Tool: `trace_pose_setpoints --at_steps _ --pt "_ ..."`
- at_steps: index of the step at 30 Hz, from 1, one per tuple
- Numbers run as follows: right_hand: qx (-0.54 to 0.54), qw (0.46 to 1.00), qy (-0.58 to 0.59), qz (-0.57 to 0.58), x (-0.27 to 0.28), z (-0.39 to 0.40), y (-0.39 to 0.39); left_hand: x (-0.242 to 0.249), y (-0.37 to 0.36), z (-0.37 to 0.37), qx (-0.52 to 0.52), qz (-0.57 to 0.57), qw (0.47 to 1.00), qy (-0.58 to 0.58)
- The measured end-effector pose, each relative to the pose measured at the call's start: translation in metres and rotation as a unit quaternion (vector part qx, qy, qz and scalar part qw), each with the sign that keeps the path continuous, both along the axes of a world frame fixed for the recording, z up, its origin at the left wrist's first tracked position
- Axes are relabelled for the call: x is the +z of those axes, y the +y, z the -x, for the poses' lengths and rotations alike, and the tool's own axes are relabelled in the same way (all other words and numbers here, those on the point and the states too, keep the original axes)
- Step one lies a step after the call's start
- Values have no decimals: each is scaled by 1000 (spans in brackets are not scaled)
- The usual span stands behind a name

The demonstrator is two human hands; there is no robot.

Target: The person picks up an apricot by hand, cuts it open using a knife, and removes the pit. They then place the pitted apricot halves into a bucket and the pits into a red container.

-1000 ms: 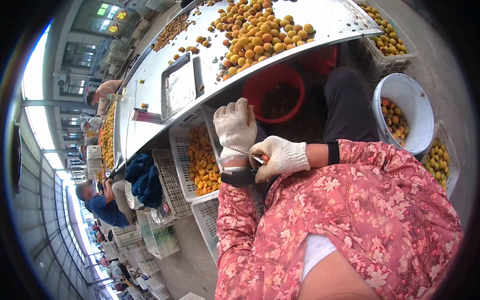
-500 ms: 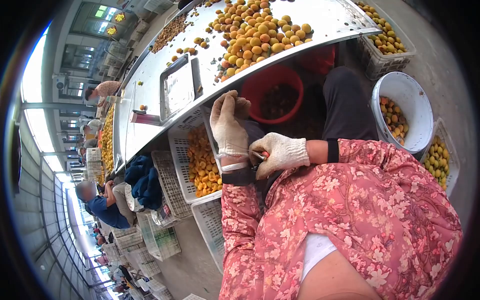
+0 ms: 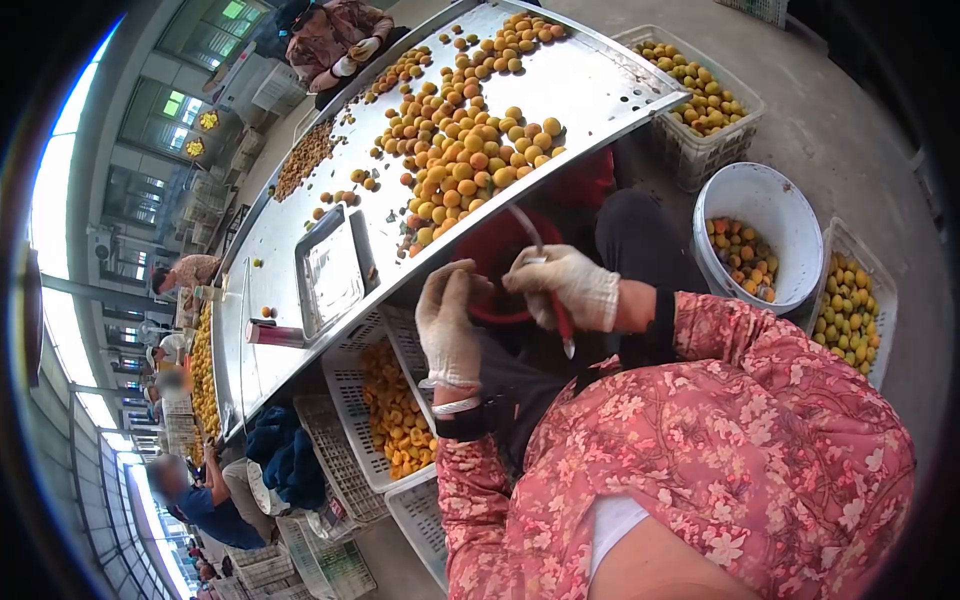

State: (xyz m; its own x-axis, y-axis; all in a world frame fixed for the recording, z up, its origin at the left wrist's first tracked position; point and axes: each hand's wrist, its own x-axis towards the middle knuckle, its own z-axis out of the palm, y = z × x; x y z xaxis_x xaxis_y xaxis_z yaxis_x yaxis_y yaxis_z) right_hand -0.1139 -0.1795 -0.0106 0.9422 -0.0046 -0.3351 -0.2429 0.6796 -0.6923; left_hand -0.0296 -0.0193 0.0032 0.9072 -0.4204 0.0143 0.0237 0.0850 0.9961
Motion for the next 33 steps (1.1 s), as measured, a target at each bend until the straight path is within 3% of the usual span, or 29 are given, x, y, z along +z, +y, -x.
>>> trace_pose_setpoints --at_steps 4,8,10,14,16,20,23,24,25,27,29,31,32,33 --pt "-109 994 -29 -1 14 -5 -24 0 -16 1 -98 -61 993 1" --pt "-190 978 -84 15 25 -17 -44 0 -35 9 -217 -115 959 -146" --pt "-223 969 -101 15 35 -22 -49 -1 -46 20 -268 -108 954 -74" --pt "-210 968 -126 64 56 -36 -48 1 -58 8 -278 -92 956 -32" --pt "-180 971 -153 47 63 -51 -48 2 -63 -1 -241 -3 967 85" --pt "-189 951 -144 200 59 -80 -50 11 -72 -24 -240 39 963 117" --pt "-147 964 -95 200 48 -91 -79 -9 -83 -63 -242 -73 952 -170" --pt "-107 969 -46 217 73 -64 -78 3 -70 -46 -249 -75 952 -160" --pt "-65 946 7 316 90 -70 -89 -3 -68 -64 -229 -74 964 -116" --pt "-26 884 -66 462 69 -100 -143 -9 -62 -101 -180 -57 982 -17" --pt "4 783 -5 622 117 -120 -171 -11 -59 -136 -103 1 994 31" --pt "-12 777 -22 630 163 -132 -172 -15 -55 -149 -15 71 997 40" --pt "-46 797 -61 599 172 -142 -159 -22 -56 -157 25 113 992 54" --pt "-34 777 -55 627 169 -155 -147 -29 -55 -162 37 121 990 63"
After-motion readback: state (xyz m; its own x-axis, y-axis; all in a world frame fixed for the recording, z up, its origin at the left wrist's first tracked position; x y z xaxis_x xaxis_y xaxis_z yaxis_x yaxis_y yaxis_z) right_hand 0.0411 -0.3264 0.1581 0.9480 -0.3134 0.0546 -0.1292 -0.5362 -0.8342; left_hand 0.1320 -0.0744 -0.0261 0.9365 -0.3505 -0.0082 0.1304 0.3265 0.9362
